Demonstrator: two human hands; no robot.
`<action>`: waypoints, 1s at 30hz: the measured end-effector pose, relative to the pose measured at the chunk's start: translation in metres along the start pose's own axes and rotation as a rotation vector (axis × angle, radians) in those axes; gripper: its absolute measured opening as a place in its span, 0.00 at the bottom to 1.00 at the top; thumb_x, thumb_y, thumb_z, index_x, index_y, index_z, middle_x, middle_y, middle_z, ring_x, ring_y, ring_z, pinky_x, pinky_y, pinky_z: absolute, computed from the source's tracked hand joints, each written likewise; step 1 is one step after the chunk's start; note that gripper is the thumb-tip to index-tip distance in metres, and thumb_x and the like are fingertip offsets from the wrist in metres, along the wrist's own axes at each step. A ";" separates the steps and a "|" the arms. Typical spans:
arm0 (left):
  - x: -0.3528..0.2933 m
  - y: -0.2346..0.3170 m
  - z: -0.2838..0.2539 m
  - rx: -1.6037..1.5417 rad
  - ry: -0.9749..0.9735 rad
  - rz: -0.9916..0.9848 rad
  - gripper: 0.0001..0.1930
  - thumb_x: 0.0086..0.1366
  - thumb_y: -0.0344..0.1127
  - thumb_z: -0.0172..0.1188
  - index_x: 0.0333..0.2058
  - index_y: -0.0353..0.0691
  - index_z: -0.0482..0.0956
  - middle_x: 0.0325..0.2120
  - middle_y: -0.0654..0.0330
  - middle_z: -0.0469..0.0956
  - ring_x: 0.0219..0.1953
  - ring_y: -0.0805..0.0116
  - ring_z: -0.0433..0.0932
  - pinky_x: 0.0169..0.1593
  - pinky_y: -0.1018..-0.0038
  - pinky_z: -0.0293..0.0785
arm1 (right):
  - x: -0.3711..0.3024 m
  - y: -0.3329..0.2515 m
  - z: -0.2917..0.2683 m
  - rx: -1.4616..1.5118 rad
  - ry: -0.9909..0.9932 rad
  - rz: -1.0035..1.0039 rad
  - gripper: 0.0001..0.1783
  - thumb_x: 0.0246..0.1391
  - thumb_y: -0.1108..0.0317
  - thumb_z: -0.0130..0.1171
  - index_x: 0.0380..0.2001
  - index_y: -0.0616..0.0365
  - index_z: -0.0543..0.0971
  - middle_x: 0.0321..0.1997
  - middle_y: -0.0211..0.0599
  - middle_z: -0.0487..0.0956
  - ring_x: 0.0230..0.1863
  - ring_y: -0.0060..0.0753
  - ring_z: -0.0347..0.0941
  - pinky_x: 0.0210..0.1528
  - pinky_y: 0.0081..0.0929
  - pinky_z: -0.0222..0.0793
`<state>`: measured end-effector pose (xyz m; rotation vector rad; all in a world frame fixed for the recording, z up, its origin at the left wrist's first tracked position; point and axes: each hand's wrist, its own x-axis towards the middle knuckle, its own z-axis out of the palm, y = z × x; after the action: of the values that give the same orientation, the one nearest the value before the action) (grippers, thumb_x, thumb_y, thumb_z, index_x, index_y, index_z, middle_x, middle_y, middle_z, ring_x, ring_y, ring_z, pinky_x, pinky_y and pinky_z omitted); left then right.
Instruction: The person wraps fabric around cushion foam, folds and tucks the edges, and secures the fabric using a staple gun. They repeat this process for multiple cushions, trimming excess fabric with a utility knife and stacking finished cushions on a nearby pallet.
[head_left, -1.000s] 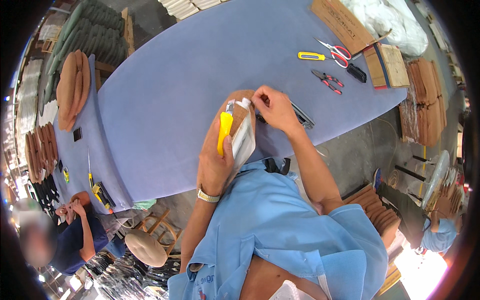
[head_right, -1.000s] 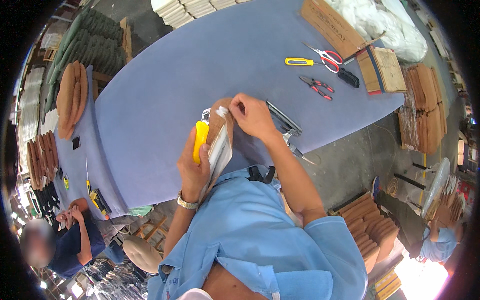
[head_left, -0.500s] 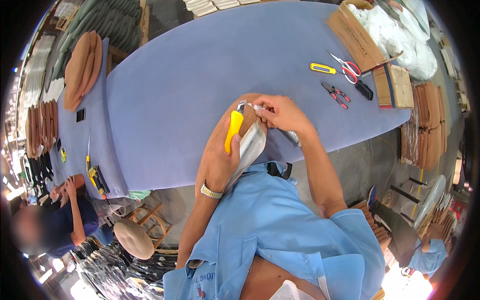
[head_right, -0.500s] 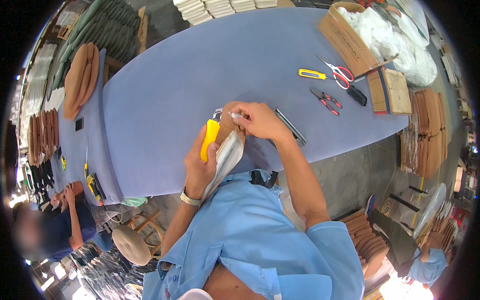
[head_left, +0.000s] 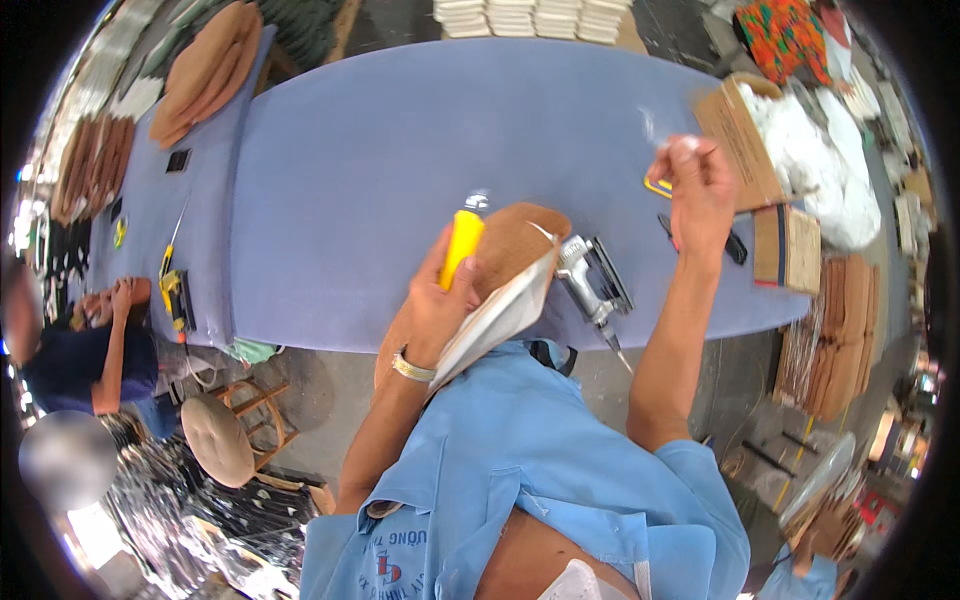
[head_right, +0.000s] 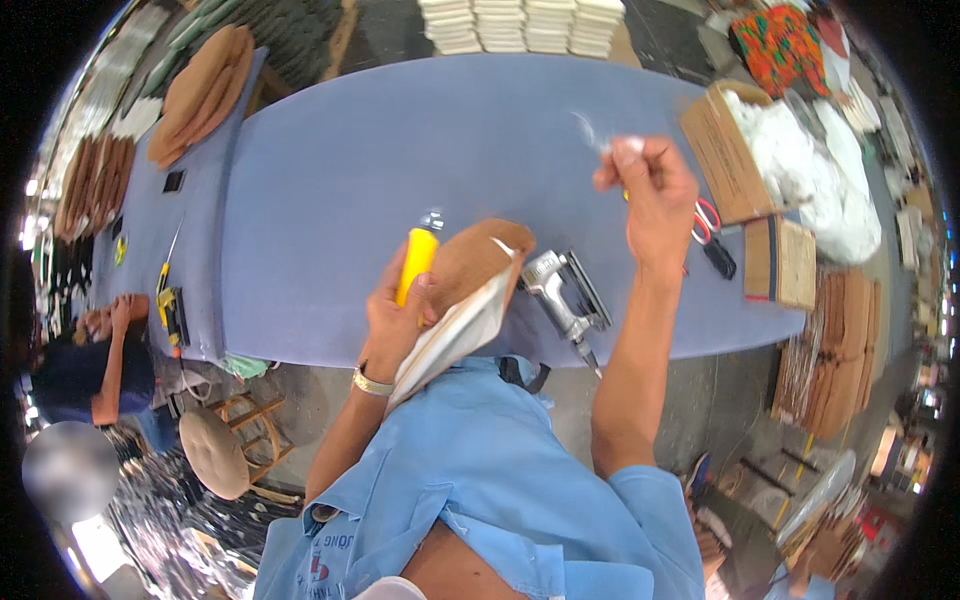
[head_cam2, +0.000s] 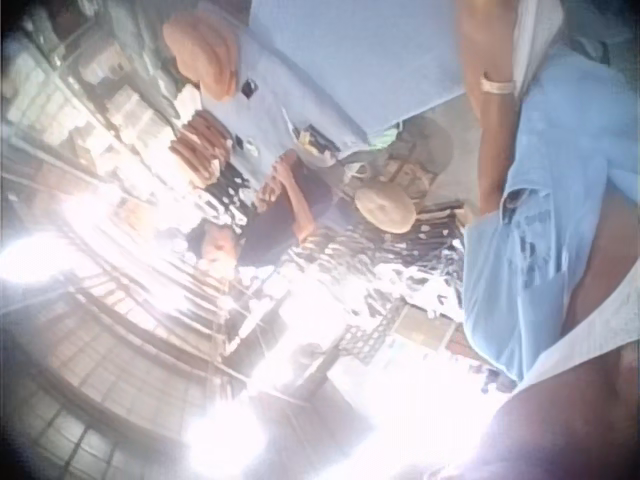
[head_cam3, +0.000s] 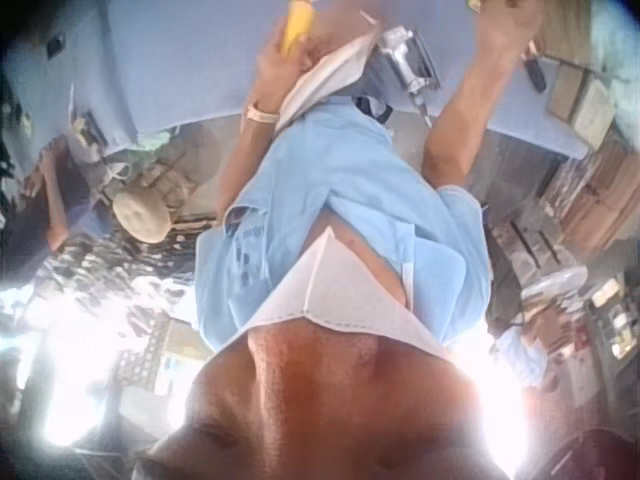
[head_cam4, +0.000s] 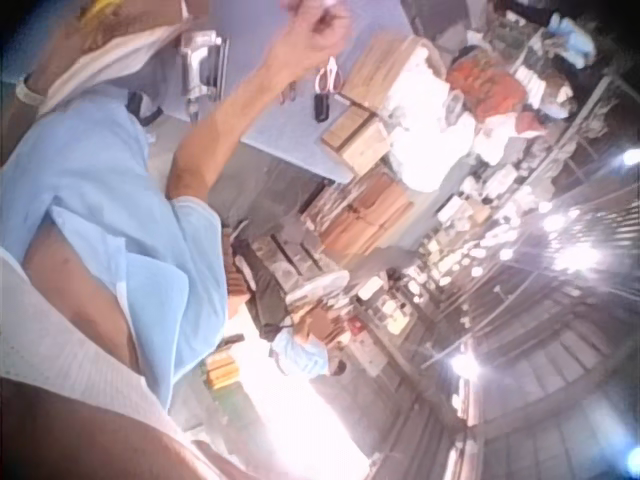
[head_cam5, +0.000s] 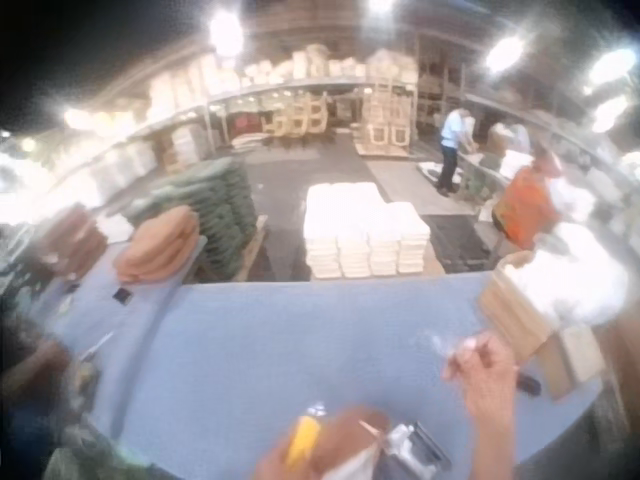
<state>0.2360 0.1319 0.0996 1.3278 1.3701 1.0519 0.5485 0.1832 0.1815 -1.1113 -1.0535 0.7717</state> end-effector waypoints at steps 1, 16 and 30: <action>0.005 -0.006 -0.013 -0.201 0.063 -0.163 0.27 0.70 0.35 0.64 0.65 0.36 0.72 0.33 0.56 0.85 0.25 0.75 0.78 0.28 0.77 0.77 | -0.001 0.018 -0.003 -0.162 -0.002 0.061 0.08 0.68 0.67 0.60 0.37 0.61 0.77 0.31 0.33 0.80 0.30 0.23 0.77 0.34 0.26 0.75; -0.152 -0.140 -0.149 -0.235 0.289 -0.705 0.25 0.63 0.45 0.72 0.57 0.41 0.83 0.44 0.62 0.85 0.43 0.74 0.79 0.50 0.74 0.76 | -0.058 0.175 0.023 0.119 -0.233 0.735 0.06 0.66 0.69 0.62 0.41 0.58 0.76 0.44 0.37 0.82 0.44 0.29 0.80 0.44 0.30 0.79; 0.000 -0.094 -0.133 -0.078 0.538 -0.217 0.24 0.65 0.44 0.70 0.57 0.44 0.82 0.40 0.58 0.86 0.43 0.64 0.86 0.51 0.65 0.79 | 0.023 0.190 0.001 -0.028 -0.125 0.349 0.06 0.69 0.64 0.59 0.45 0.51 0.76 0.39 0.28 0.81 0.38 0.21 0.78 0.36 0.17 0.71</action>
<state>0.0861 0.1303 0.0348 0.8409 1.7969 1.3515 0.5571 0.2594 0.0064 -1.3034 -0.9876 1.1171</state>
